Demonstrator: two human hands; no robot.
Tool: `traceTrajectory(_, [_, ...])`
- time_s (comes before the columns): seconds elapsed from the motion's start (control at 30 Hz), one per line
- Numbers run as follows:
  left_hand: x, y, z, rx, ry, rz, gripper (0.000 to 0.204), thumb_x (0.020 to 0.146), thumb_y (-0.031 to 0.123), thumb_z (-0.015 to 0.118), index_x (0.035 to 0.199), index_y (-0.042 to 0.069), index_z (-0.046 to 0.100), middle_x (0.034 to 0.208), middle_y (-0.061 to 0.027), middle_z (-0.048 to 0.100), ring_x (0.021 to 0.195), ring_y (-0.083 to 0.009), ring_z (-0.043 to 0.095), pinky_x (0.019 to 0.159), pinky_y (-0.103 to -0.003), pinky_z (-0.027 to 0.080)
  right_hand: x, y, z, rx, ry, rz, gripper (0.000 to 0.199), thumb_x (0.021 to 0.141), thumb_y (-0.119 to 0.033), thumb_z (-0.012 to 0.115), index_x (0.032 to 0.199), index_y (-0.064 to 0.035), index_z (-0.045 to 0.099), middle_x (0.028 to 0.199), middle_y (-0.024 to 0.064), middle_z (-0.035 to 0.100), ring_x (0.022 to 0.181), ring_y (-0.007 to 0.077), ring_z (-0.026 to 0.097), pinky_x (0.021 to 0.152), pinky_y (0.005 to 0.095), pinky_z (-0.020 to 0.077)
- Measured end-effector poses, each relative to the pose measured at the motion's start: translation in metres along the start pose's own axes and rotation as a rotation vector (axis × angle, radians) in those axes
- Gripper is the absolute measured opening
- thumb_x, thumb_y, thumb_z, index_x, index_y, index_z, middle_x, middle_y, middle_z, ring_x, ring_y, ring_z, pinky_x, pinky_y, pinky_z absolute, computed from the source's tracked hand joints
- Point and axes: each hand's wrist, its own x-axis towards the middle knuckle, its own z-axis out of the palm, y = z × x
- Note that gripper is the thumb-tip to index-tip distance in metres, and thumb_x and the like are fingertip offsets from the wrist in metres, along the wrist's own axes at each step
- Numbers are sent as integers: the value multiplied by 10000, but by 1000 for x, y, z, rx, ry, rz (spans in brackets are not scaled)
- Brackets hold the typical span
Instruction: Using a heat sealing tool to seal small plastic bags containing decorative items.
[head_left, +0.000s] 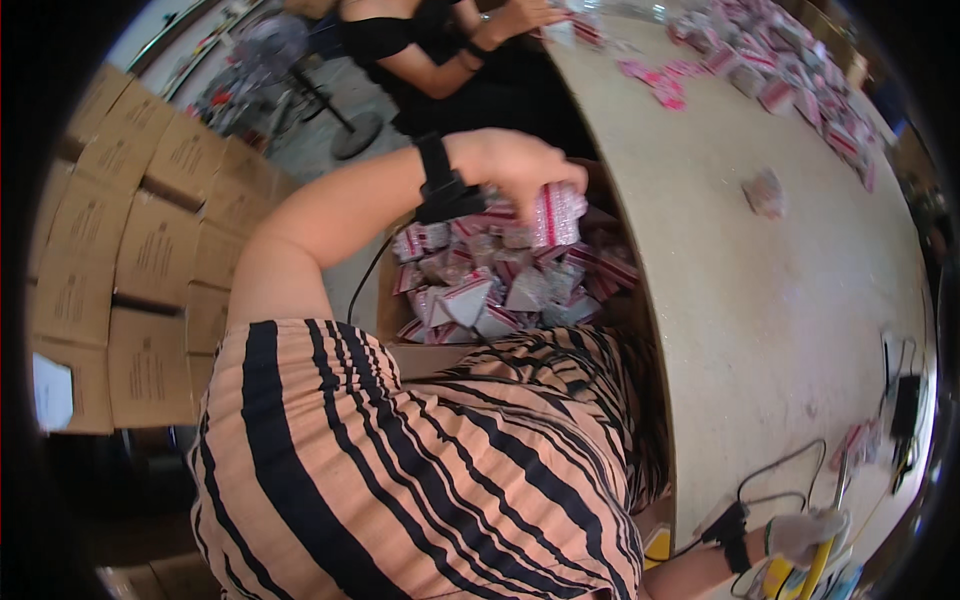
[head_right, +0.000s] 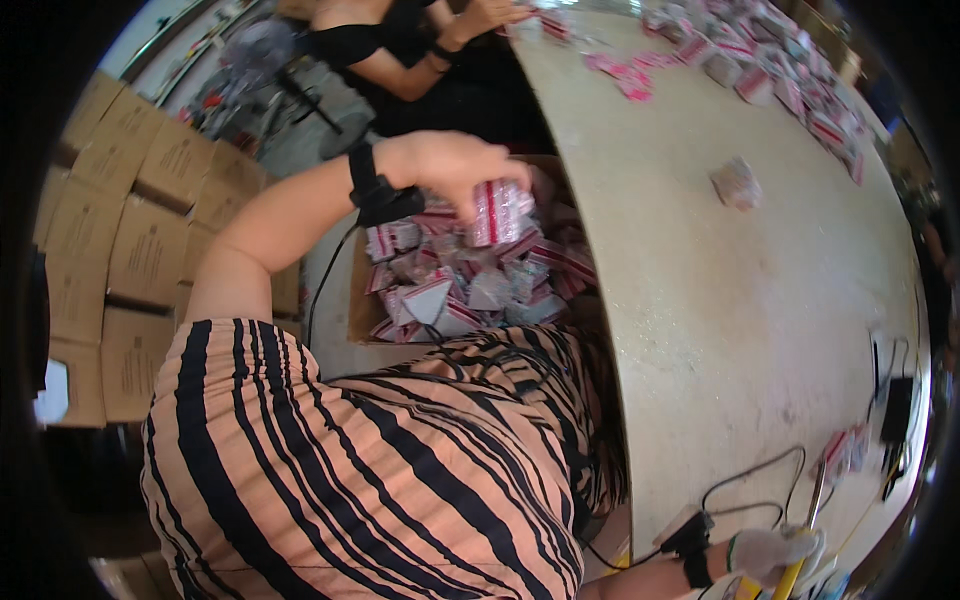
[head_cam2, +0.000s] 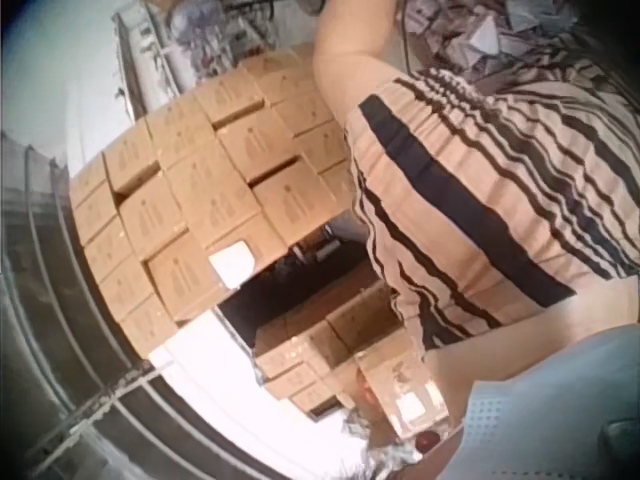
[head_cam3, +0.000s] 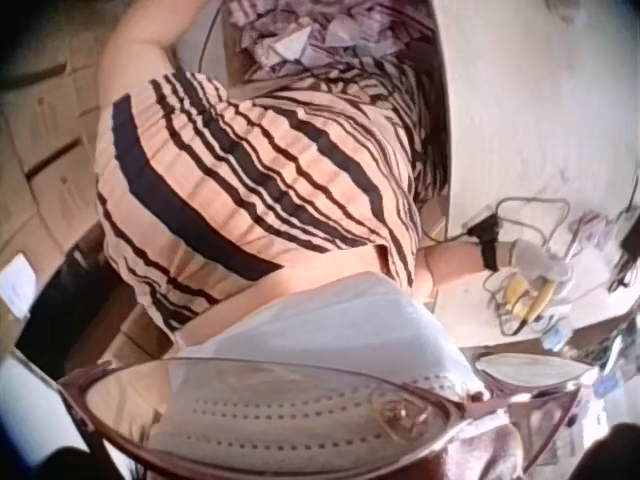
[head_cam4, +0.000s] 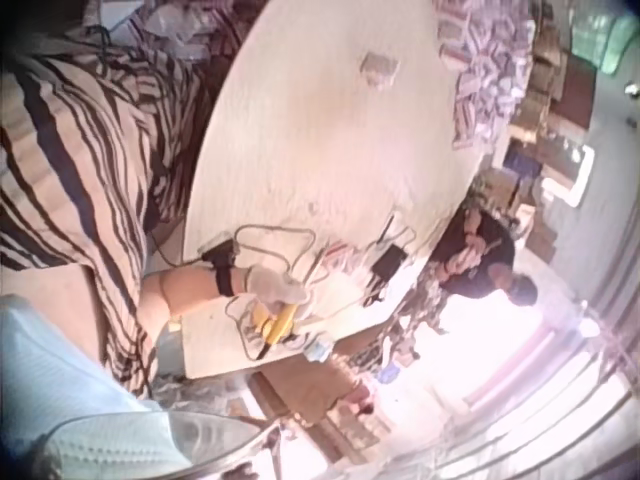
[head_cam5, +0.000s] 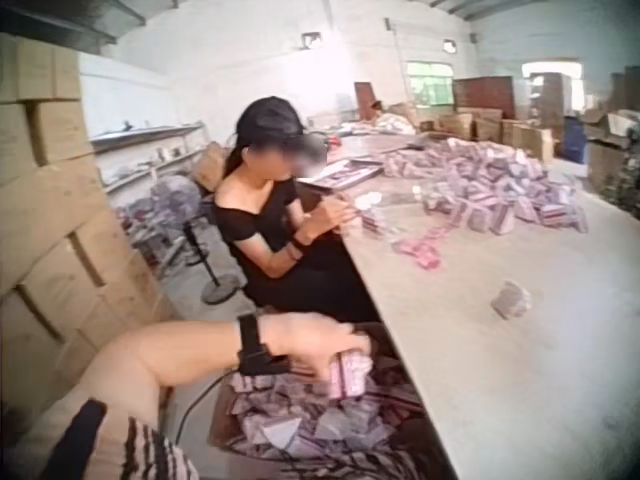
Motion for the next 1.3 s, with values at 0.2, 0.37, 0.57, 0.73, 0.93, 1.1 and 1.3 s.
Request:
traceTrajectory(0.2, [-56, -58, 66, 19, -135, -280, 755, 574, 352, 784, 1233, 128, 490, 1049, -181, 583, 999, -350, 553, 842, -423, 443, 4, 0, 0, -136, 60, 238, 237, 811, -169, 663, 743, 52, 616, 618, 84, 558, 500, 148, 499, 442, 253, 407])
traceTrajectory(0.37, [34, -37, -11, -3, 488, -105, 438, 730, 287, 681, 1093, 81, 548, 989, -137, 593, 904, -303, 591, 773, -380, 476, -8, 10, 2, -151, -25, 85, 190, 848, -109, 591, 911, 68, 562, 694, 103, 542, 519, 147, 457, 459, 252, 372])
traceTrajectory(0.57, [199, 41, -65, -50, 926, 253, 572, 724, 344, 702, 1169, 44, 506, 1085, -197, 563, 1003, -347, 551, 869, -414, 444, -12, -2, -3, -201, -66, 120, 211, 857, -115, 561, 973, 61, 548, 853, 136, 564, 600, 154, 484, 518, 253, 417])
traceTrajectory(0.73, [275, 100, -58, 12, 691, 182, 540, 726, 385, 670, 1130, 46, 553, 1087, -227, 553, 999, -379, 545, 865, -450, 441, -12, 1, -8, -187, -111, 106, 219, 870, -120, 554, 991, 63, 546, 810, 113, 547, 592, 141, 456, 521, 247, 400])
traceTrajectory(0.93, [318, 104, -33, -143, 941, 166, 251, 732, 276, 631, 821, 42, 636, 904, -220, 599, 862, -371, 587, 750, -455, 476, -22, 10, 24, -42, -49, 103, 214, 878, -119, 544, 999, 58, 548, 777, 99, 530, 581, 135, 444, 514, 238, 381])
traceTrajectory(1.1, [217, 54, -38, -455, 692, 150, 375, 761, 339, 639, 934, 6, 634, 884, -193, 641, 823, -325, 618, 709, -398, 475, -19, 7, 29, -22, -49, 153, 216, 880, -120, 543, 1006, 56, 548, 776, 99, 531, 580, 134, 445, 513, 238, 381])
traceTrajectory(1.3, [170, -38, -8, -568, 834, -103, 332, 852, 285, 571, 1014, -2, 606, 958, -209, 630, 907, -331, 605, 784, -368, 462, 0, -7, 14, -90, -29, 152, 219, 881, -121, 542, 1015, 53, 548, 775, 99, 533, 578, 133, 446, 513, 237, 380])
